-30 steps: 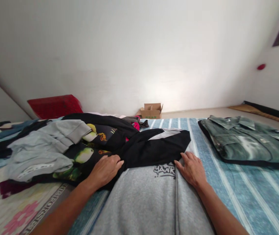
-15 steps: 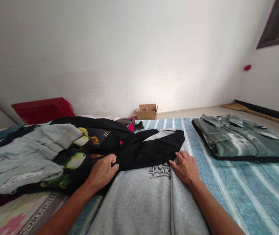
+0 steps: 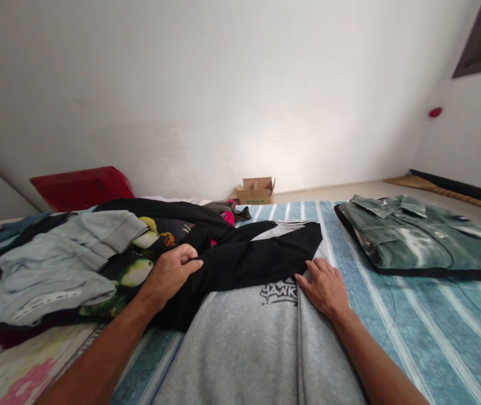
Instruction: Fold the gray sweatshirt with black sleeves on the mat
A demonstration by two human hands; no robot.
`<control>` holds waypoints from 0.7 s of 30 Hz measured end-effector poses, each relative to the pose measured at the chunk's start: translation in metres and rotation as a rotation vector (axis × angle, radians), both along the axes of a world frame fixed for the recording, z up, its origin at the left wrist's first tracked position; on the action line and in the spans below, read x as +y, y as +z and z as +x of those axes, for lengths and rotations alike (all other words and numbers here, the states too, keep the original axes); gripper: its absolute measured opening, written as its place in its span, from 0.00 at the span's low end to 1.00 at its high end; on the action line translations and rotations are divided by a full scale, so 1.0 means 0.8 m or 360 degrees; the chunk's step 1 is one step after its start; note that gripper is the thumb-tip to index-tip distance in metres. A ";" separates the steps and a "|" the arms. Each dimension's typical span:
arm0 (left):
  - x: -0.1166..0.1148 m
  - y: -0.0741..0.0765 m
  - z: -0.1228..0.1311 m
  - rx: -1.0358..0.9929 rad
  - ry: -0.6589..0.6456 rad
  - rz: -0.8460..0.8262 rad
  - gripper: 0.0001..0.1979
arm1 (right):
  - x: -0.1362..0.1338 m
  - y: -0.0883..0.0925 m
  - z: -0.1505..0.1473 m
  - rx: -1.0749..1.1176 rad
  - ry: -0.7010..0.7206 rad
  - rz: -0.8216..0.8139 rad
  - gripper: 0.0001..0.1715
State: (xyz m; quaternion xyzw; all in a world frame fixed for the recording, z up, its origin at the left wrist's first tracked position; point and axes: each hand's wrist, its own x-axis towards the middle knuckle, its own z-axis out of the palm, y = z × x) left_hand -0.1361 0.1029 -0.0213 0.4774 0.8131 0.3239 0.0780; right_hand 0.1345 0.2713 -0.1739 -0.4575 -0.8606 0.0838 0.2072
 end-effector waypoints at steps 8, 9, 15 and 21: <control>0.006 0.005 -0.010 0.0441 -0.0004 0.0006 0.09 | 0.000 -0.003 0.001 0.0010 0.0008 0.0005 0.28; 0.007 0.006 -0.011 0.0431 0.0009 0.0028 0.10 | 0.000 -0.003 0.001 0.0011 0.0008 0.0002 0.28; 0.016 0.012 -0.020 0.0287 0.0000 0.0047 0.14 | 0.002 -0.005 0.002 0.0020 0.0019 -0.0017 0.29; 0.021 0.021 -0.026 0.0549 -0.0042 -0.0021 0.15 | 0.000 -0.002 0.002 0.0029 0.0016 -0.0007 0.28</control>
